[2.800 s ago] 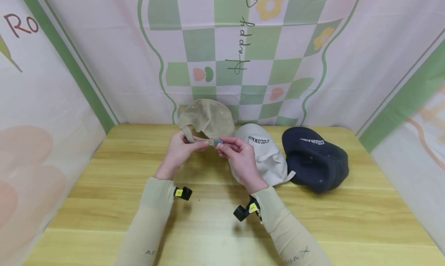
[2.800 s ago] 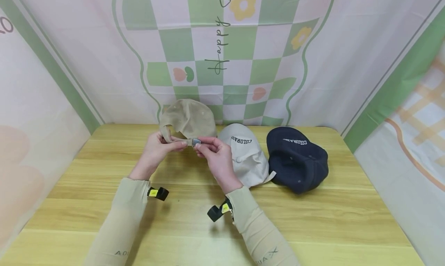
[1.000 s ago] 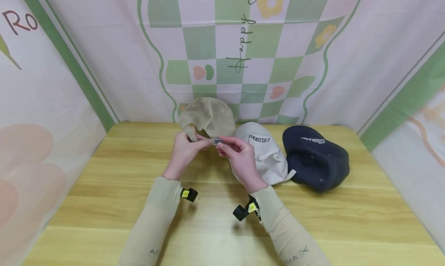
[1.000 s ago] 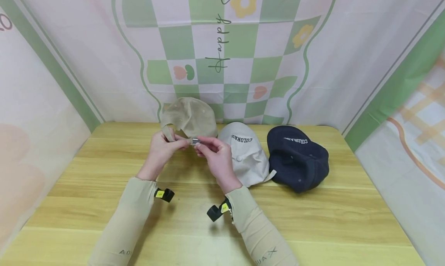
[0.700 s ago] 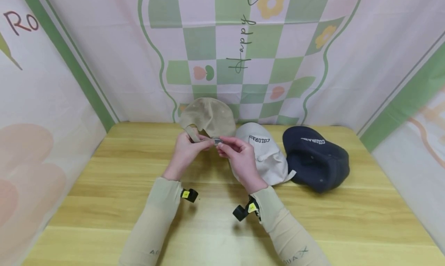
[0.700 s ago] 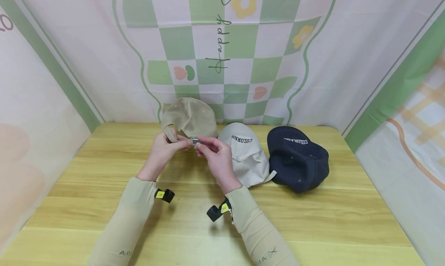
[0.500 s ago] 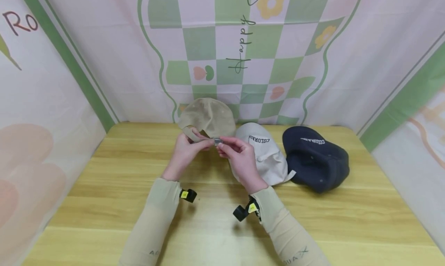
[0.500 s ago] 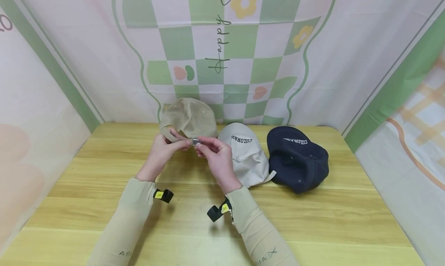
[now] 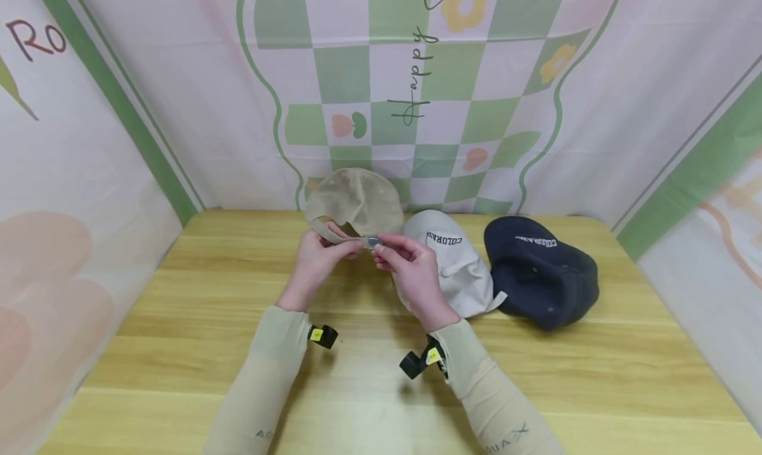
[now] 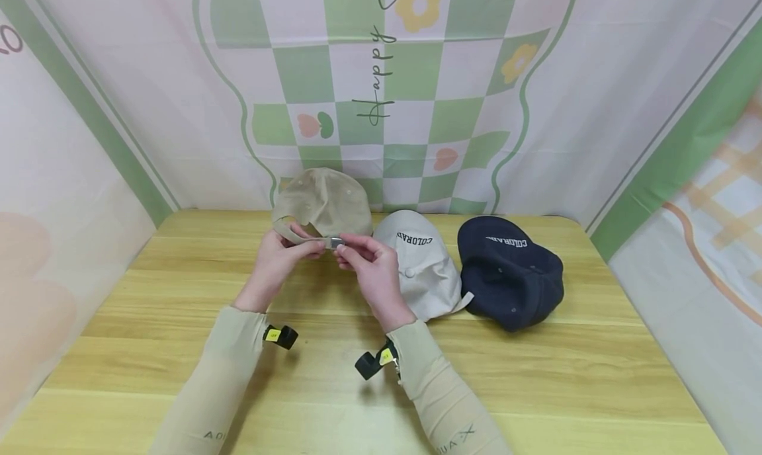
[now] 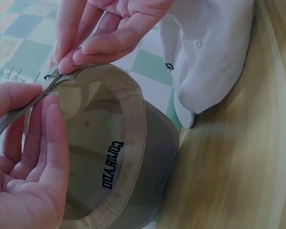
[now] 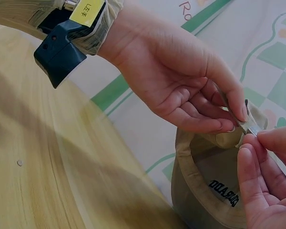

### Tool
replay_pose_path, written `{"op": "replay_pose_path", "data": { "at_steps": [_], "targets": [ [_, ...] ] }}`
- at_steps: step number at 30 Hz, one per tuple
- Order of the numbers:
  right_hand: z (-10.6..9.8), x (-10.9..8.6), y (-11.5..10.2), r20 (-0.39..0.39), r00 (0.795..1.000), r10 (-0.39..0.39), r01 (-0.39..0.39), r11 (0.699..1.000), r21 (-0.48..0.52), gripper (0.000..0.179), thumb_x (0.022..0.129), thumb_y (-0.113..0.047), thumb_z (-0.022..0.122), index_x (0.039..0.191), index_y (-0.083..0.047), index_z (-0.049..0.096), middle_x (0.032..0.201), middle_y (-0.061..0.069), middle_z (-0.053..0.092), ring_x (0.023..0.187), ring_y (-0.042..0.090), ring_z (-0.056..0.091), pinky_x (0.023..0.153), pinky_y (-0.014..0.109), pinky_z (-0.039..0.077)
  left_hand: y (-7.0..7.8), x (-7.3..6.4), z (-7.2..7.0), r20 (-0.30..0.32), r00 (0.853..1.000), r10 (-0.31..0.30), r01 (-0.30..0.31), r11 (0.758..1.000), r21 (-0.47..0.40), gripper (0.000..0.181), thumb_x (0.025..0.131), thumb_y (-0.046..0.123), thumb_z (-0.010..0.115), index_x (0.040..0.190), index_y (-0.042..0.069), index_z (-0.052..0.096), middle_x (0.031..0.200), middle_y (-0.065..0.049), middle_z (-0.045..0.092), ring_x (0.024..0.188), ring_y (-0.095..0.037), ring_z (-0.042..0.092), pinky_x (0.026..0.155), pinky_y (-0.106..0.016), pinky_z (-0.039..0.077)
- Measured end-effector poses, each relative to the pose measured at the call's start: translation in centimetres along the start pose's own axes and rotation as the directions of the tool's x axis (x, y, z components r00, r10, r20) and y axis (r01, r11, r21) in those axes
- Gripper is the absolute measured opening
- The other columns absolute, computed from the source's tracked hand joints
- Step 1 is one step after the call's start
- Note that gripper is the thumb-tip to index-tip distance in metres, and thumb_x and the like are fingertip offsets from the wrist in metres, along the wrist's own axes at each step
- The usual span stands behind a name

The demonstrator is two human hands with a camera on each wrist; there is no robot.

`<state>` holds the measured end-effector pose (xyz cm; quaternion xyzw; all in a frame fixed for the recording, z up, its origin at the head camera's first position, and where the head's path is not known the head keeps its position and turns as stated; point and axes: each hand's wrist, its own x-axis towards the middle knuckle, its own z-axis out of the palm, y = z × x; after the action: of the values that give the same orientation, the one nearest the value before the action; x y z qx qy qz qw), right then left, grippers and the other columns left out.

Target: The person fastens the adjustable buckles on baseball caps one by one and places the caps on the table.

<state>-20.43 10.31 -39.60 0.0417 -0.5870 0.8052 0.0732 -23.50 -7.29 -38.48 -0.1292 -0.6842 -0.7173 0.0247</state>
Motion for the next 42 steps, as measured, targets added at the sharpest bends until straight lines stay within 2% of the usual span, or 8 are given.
{"op": "replay_pose_path", "data": {
  "at_steps": [9,16,24,30,37,42],
  "targets": [
    [-0.09,-0.05,0.12,0.006,1.000,-0.001,0.001,1.000,0.027,0.023,0.095,0.011,0.064,0.117,0.014,0.066,0.092,0.014,0.073,0.083,0.021,0.071,0.073,0.028,0.060,-0.03,0.08,0.45,0.002,1.000,-0.009,0.010,1.000,-0.025,0.013,0.088,-0.002,0.078,0.087,-0.002,0.065,0.087,-0.015,0.071,0.080,-0.024,0.071,0.079,-0.039,0.061],
    [-0.05,-0.05,0.12,0.015,1.000,-0.005,0.005,1.000,0.023,0.022,0.095,0.011,0.064,0.117,0.014,0.066,0.091,0.014,0.074,0.081,0.019,0.071,0.074,0.029,0.060,0.02,-0.01,0.26,-0.004,1.000,-0.008,0.008,1.000,-0.013,0.020,0.088,0.003,0.079,0.084,0.000,0.059,0.087,-0.013,0.073,0.081,-0.024,0.071,0.080,-0.036,0.060],
    [-0.07,-0.01,0.06,0.029,1.000,-0.008,0.007,1.000,0.015,0.023,0.095,0.010,0.064,0.118,0.014,0.065,0.094,0.015,0.073,0.083,0.019,0.072,0.074,0.029,0.060,-0.09,0.03,0.41,-0.034,0.999,0.039,-0.038,0.999,0.025,0.024,0.086,0.003,0.081,0.082,-0.001,0.058,0.082,-0.012,0.072,0.078,-0.023,0.068,0.073,-0.031,0.058],
    [-0.11,0.06,0.02,0.032,0.999,-0.004,0.004,1.000,0.007,0.023,0.096,0.009,0.064,0.119,0.013,0.066,0.096,0.016,0.073,0.084,0.020,0.071,0.075,0.029,0.060,-0.15,0.08,0.43,-0.011,0.998,0.062,-0.061,0.996,0.059,0.023,0.087,0.003,0.079,0.081,0.001,0.058,0.083,-0.013,0.071,0.077,-0.025,0.067,0.072,-0.033,0.058],
    [-0.18,0.13,-0.12,0.044,0.999,-0.004,0.005,1.000,-0.017,0.024,0.097,0.007,0.064,0.120,0.013,0.066,0.095,0.015,0.073,0.084,0.019,0.071,0.075,0.029,0.060,0.06,0.16,0.31,0.009,0.999,0.036,-0.036,0.999,0.012,0.014,0.089,0.002,0.078,0.091,-0.002,0.065,0.090,-0.015,0.070,0.081,-0.025,0.070,0.078,-0.037,0.060],
    [-0.34,0.11,-0.14,0.045,0.999,0.003,0.000,0.998,-0.070,0.023,0.098,0.004,0.065,0.120,0.010,0.068,0.096,0.014,0.072,0.084,0.018,0.070,0.074,0.027,0.059,0.16,0.03,0.14,0.018,1.000,0.020,-0.021,0.999,0.036,0.010,0.090,0.001,0.076,0.092,-0.003,0.068,0.091,-0.014,0.071,0.081,-0.023,0.070,0.079,-0.036,0.060]
  ]
}}
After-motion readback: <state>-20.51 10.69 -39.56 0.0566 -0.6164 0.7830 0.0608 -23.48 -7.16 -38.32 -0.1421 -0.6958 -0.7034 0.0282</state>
